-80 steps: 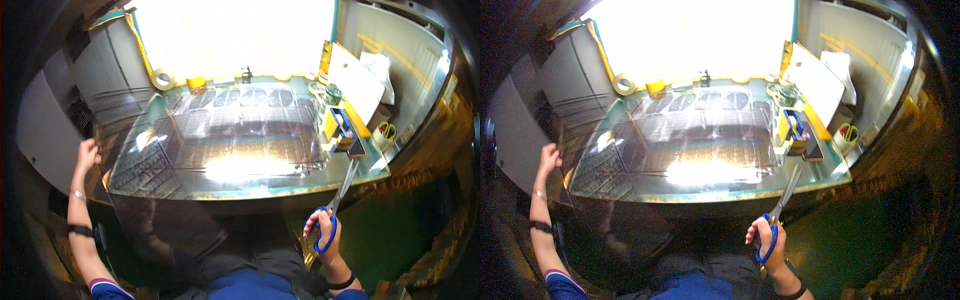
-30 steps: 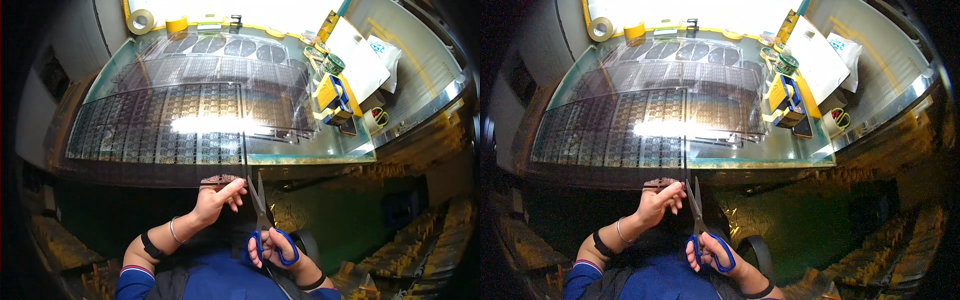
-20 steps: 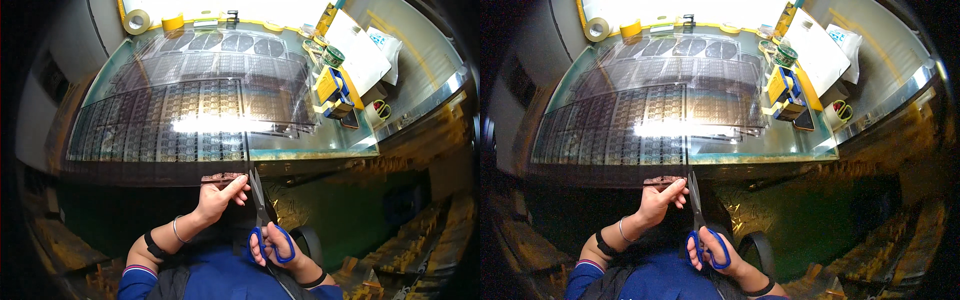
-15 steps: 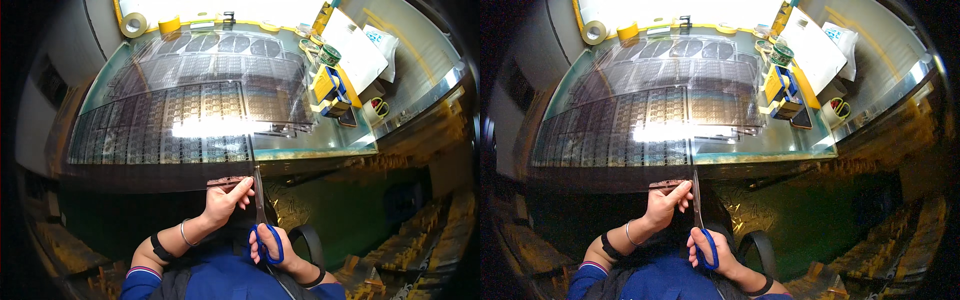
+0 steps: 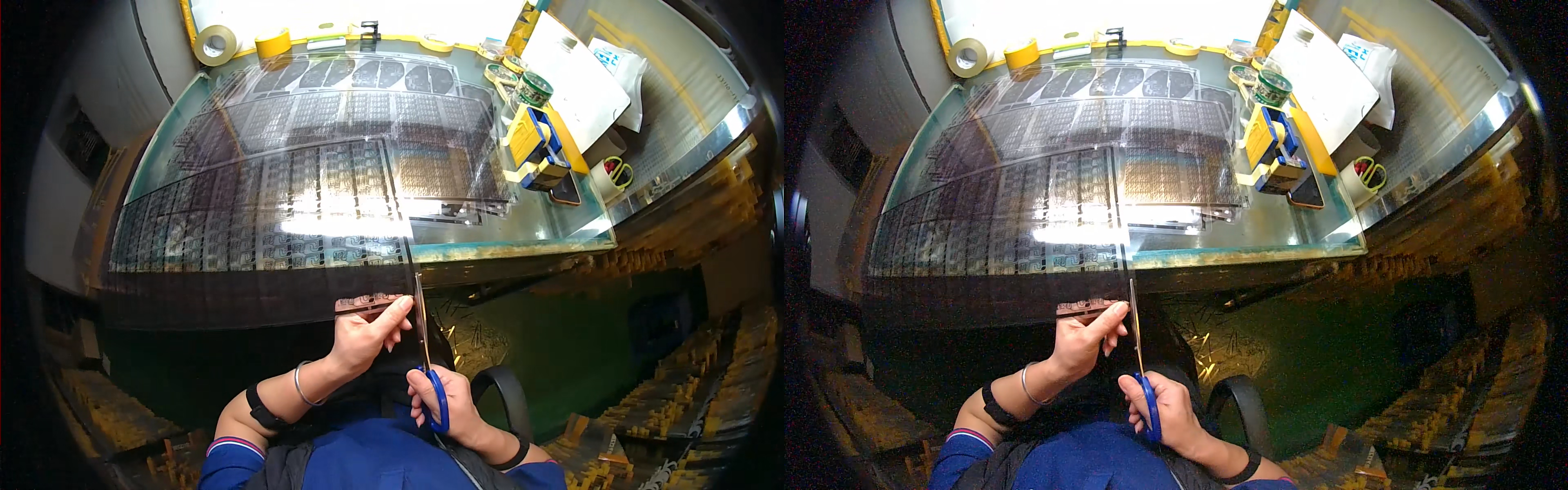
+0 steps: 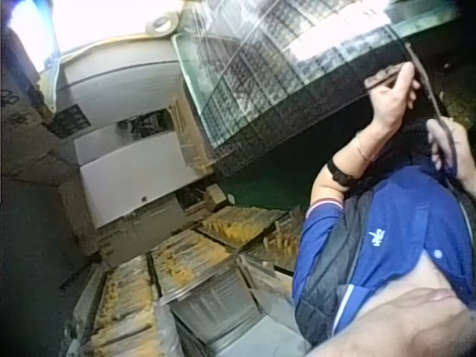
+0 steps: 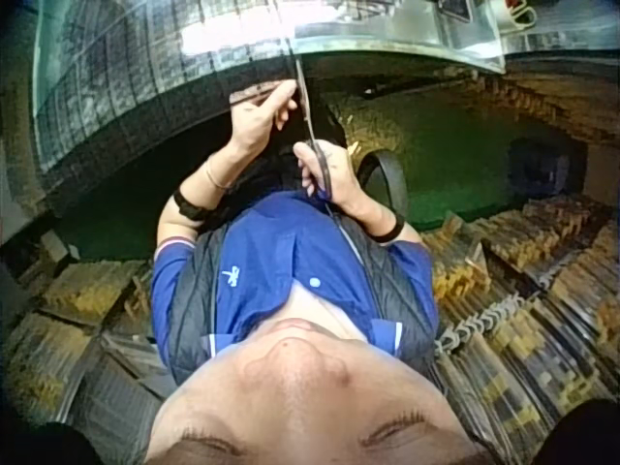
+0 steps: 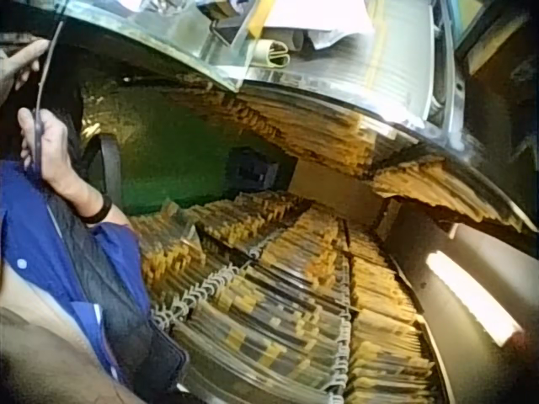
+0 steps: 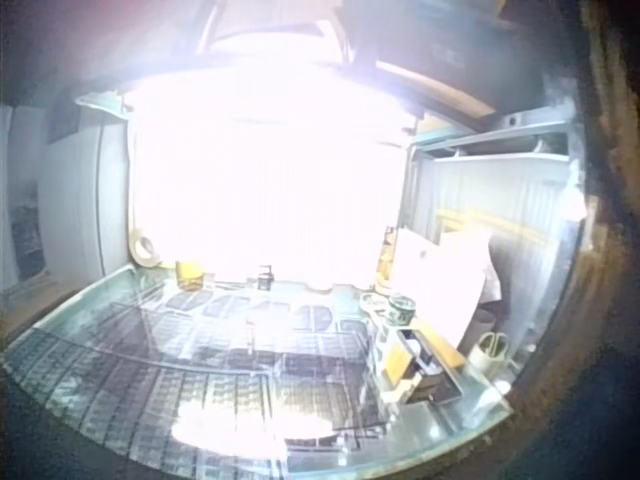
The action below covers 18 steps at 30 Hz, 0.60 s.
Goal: Cutting a large sheet of patterned film or mesh using scissors on a illuminated glass workbench.
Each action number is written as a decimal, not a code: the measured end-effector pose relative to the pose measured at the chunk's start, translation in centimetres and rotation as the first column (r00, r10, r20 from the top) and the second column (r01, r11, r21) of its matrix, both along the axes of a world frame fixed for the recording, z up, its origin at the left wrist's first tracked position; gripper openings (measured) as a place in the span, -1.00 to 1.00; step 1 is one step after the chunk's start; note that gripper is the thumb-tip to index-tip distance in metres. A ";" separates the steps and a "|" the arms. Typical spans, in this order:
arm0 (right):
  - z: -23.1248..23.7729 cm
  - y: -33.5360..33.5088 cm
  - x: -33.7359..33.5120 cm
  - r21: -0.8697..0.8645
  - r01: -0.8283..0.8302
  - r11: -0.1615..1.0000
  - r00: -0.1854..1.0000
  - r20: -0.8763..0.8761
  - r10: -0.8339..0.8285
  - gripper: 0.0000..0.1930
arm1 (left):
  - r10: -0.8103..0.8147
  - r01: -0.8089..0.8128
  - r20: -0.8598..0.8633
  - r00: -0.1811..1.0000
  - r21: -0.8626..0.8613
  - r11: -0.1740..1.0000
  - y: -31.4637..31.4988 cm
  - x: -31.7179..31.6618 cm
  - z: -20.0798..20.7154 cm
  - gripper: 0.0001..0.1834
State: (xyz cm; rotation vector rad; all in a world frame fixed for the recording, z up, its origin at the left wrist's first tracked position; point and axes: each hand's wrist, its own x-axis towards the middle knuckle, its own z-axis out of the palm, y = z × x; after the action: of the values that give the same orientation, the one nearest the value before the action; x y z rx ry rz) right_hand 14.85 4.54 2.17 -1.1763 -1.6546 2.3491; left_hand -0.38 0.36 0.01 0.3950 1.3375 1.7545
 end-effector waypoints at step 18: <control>0.1 0.3 -0.5 0.071 0.008 0.997 1.000 0.000 -0.008 -0.64 | -0.075 0.073 -0.025 0.997 -0.082 0.994 -2.3 1.1 -0.4 -0.84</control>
State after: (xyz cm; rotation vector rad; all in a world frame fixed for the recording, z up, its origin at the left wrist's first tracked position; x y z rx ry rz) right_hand 14.32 4.82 2.28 -1.1687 -1.7152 2.2650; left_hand 0.68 -1.96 -0.40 0.4199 1.3920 1.6339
